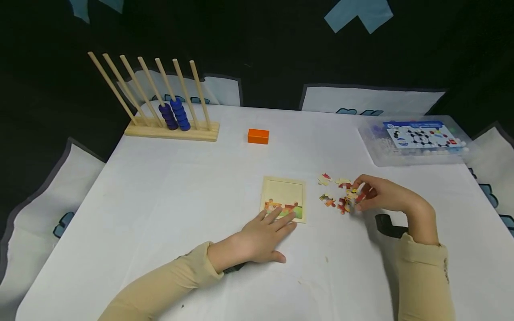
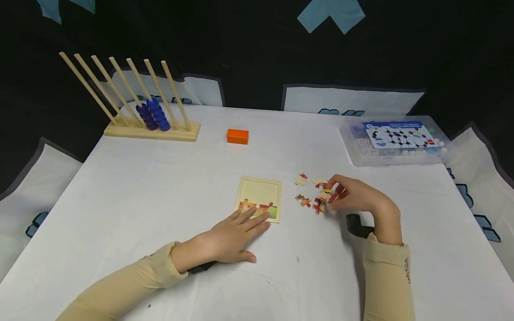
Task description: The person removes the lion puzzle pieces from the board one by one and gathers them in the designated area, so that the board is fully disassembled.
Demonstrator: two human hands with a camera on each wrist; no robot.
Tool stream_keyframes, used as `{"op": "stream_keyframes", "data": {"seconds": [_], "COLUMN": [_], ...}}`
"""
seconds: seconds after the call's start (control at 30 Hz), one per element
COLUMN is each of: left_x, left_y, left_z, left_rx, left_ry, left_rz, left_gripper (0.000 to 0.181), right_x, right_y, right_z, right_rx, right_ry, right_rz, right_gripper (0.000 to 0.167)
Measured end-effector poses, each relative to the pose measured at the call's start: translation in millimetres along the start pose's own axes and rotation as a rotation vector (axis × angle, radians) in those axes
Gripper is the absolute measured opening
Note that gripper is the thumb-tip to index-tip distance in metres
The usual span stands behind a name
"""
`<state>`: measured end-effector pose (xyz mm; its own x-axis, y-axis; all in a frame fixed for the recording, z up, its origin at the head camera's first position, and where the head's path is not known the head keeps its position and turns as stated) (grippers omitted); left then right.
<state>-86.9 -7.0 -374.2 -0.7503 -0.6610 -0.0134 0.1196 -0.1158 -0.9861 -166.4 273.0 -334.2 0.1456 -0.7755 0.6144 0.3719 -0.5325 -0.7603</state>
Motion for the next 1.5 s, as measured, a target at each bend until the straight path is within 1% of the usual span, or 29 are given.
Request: {"op": "stream_keyframes", "data": {"seconds": [0.17,0.33,0.43,0.57,0.73,0.83,0.93,1.07,1.17,1.27,1.33,1.5], "left_x": [0.4,0.1,-1.6,-5.5,-7.7,-6.9,-5.7,-4.0,-2.9,-2.1,-1.8,-2.4], "left_y": [0.6,-0.5,-0.2,-0.3,-1.2,-1.6,-2.1,-2.4,-2.4,-2.4,-2.2,-1.7], "left_z": [-0.7,1.1,1.9,1.3,0.4,0.9,1.5,1.6,1.3,1.2,1.4,2.2], "left_rx": [0.002,0.006,0.011,-0.003,-0.020,-0.018,-0.011,0.000,0.003,0.005,0.001,-0.026], "left_ry": [0.012,0.010,0.004,0.002,-0.005,-0.011,-0.018,-0.030,-0.034,-0.034,-0.031,-0.004], "left_rz": [-0.017,-0.018,-0.019,0.002,0.013,0.002,-0.007,-0.019,-0.033,-0.042,-0.047,-0.074], "left_gripper": [0.079,0.078,0.078,0.078,0.077,0.077,0.077,0.076,0.075,0.075,0.076,0.076], "right_x": [-23,-35,-37,-37,-38,-37,-33,-20,-2,19,33,58], "right_y": [-9,-3,2,4,5,4,3,1,2,10,18,43], "right_z": [15.0,18.6,17.3,14.2,9.8,7.8,6.6,4.3,1.2,-4.0,-8.7,-22.6], "right_rx": [0.025,0.099,0.130,0.146,0.153,0.148,0.136,0.096,0.050,0.003,-0.014,-0.029], "right_ry": [0.083,0.134,0.140,0.134,0.137,0.151,0.156,0.114,0.087,0.056,0.002,-0.184], "right_rz": [-0.025,-0.018,-0.021,-0.036,-0.036,-0.048,-0.031,0.014,-0.002,-0.018,0.001,0.042], "right_gripper": [0.047,0.045,0.044,0.043,0.043,0.044,0.045,0.047,0.047,0.044,0.040,0.033]}}
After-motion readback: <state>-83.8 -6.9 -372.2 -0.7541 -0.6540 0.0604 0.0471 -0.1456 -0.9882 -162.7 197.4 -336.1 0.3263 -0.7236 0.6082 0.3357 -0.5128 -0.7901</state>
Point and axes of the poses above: each hand's wrist, its own z-axis away from the middle knuckle, its own y-axis out of the palm, x = y × z, the point moved 3 cm from there along -z, towards the middle knuckle, and after that the axes turned 12 degrees about -x, right-handed, at the moved point
